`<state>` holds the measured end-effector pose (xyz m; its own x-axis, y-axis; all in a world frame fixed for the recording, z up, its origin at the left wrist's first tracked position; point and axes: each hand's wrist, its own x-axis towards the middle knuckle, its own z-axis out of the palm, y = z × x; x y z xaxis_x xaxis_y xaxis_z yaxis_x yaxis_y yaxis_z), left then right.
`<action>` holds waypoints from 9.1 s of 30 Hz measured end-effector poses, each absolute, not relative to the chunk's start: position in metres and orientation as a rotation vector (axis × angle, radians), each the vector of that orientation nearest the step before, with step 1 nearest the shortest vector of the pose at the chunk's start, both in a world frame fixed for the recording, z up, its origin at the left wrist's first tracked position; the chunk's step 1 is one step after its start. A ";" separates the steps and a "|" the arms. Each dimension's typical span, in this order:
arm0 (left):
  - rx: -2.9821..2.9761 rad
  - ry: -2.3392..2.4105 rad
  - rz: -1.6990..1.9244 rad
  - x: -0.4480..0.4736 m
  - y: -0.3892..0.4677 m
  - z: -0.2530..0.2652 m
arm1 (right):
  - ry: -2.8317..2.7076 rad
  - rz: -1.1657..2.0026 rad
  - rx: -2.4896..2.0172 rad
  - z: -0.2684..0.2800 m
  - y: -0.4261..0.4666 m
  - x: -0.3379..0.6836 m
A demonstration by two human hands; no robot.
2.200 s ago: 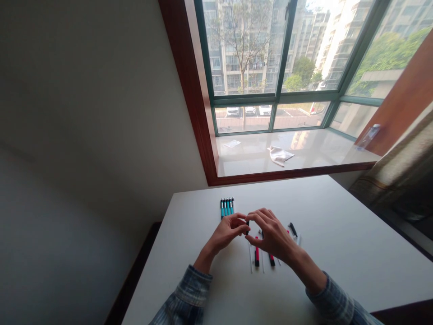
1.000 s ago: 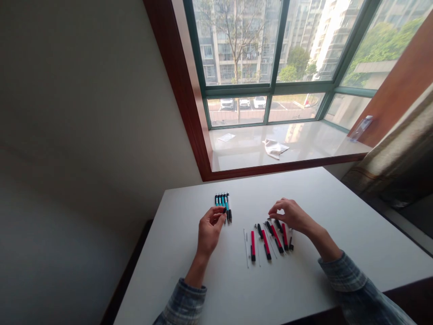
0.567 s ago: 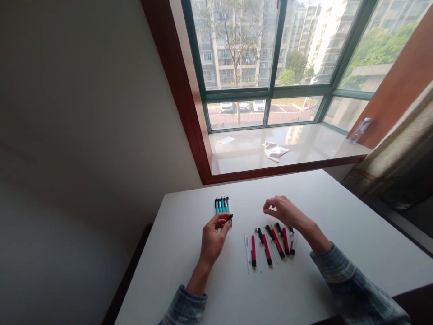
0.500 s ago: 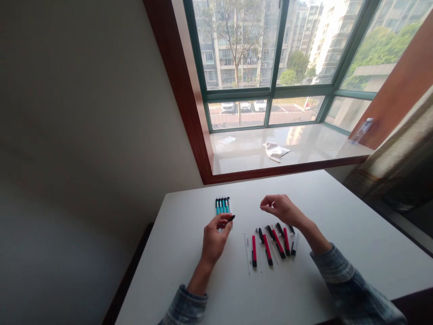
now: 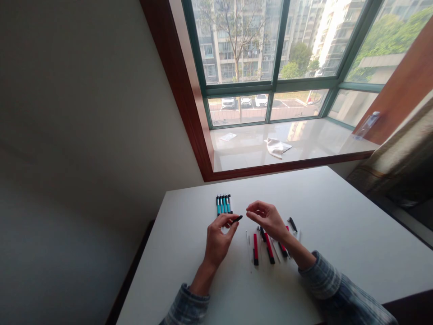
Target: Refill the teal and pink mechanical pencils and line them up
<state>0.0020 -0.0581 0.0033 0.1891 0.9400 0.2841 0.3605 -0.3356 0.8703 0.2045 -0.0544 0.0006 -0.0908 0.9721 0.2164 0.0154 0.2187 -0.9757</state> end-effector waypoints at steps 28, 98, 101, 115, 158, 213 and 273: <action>1.876 1.195 1.165 0.001 -0.062 0.010 | -1.631 0.975 -1.172 -0.003 -0.057 0.201; 1.903 1.218 1.194 0.000 -0.059 0.001 | -1.513 1.236 -1.012 -0.004 -0.046 0.209; 1.926 1.217 1.192 0.000 -0.059 0.000 | -1.525 1.211 -1.012 -0.005 -0.047 0.208; 1.985 1.219 1.194 -0.002 -0.060 -0.002 | -1.760 0.942 -1.124 0.002 -0.054 0.207; 1.228 1.014 1.095 0.005 -0.058 0.001 | -2.092 0.597 -1.214 0.005 -0.074 0.194; 1.076 0.954 1.010 -0.007 -0.068 0.005 | -2.479 0.502 -1.093 0.011 -0.130 0.207; 1.082 1.010 1.349 -0.016 -0.064 0.017 | -1.819 0.959 -1.370 0.042 -0.134 0.196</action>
<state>-0.0162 -0.0643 0.0171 -0.0045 0.9983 0.0580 -0.2255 -0.0575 0.9725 0.1956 -0.1338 0.0416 -0.2351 0.9691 0.0741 0.4866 0.1834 -0.8542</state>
